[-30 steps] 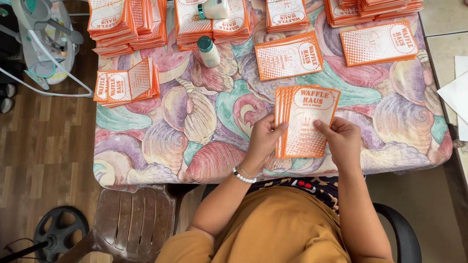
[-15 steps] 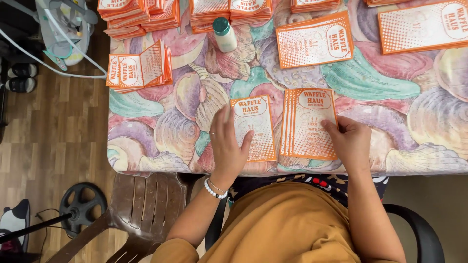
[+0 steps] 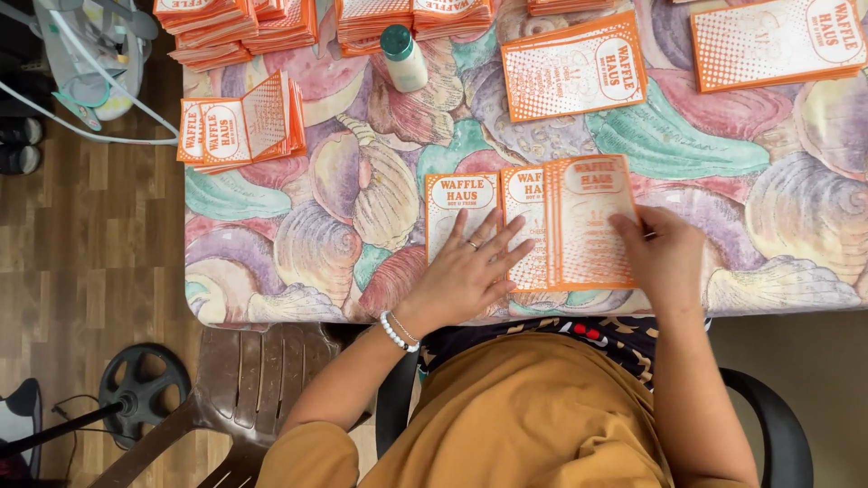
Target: Assembling paper bags by applying glue to the edges of paper templates and folding them.
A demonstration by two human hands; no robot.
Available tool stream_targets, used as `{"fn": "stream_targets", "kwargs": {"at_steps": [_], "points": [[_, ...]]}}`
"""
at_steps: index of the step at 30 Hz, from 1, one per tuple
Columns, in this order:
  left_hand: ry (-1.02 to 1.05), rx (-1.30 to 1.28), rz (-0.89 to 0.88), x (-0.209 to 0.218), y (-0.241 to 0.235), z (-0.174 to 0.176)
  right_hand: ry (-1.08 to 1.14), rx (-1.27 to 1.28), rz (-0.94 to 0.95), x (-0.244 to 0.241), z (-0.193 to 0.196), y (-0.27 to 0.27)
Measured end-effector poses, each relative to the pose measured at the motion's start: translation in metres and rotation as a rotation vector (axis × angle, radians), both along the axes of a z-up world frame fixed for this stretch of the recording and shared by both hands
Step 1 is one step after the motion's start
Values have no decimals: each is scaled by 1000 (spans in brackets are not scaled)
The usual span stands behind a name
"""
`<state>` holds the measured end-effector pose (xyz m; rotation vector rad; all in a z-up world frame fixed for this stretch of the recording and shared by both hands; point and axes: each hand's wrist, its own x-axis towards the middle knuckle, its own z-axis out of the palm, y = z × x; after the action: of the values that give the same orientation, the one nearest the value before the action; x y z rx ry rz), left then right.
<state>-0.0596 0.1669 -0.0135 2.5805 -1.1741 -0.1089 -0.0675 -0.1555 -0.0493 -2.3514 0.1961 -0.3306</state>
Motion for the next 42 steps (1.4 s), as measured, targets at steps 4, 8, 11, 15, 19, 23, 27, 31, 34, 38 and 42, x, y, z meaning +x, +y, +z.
{"fn": "stream_targets", "kwargs": {"at_steps": [4,8,11,15,19,23,27,31,34,38,42], "points": [[-104,43,-23,-6,11,20,205,-19,-54,-5,67,-6],[-118,48,5,-10,23,19,232,78,-77,-6,62,-11],[-129,40,9,-11,30,19,227,109,-47,-2,62,3],[-75,77,-3,-12,20,26,26,26,-3,-3,42,3],[-44,-23,-58,-12,-20,22,-52,-50,5,-4,27,-20],[-119,-40,-188,-13,-53,24,81,-19,-81,-7,40,-45],[-103,-8,-221,-15,-64,15,101,-8,-129,-9,34,-85],[-96,-1,-226,-16,-64,15,124,3,-169,-7,29,-101],[-95,15,-226,-15,-63,15,120,-9,-133,-5,35,-97],[-73,-21,-239,-12,-70,22,-37,-94,-101,-8,21,-109],[-98,-147,-257,-11,-105,25,-80,-137,-115,-11,14,-138]]}}
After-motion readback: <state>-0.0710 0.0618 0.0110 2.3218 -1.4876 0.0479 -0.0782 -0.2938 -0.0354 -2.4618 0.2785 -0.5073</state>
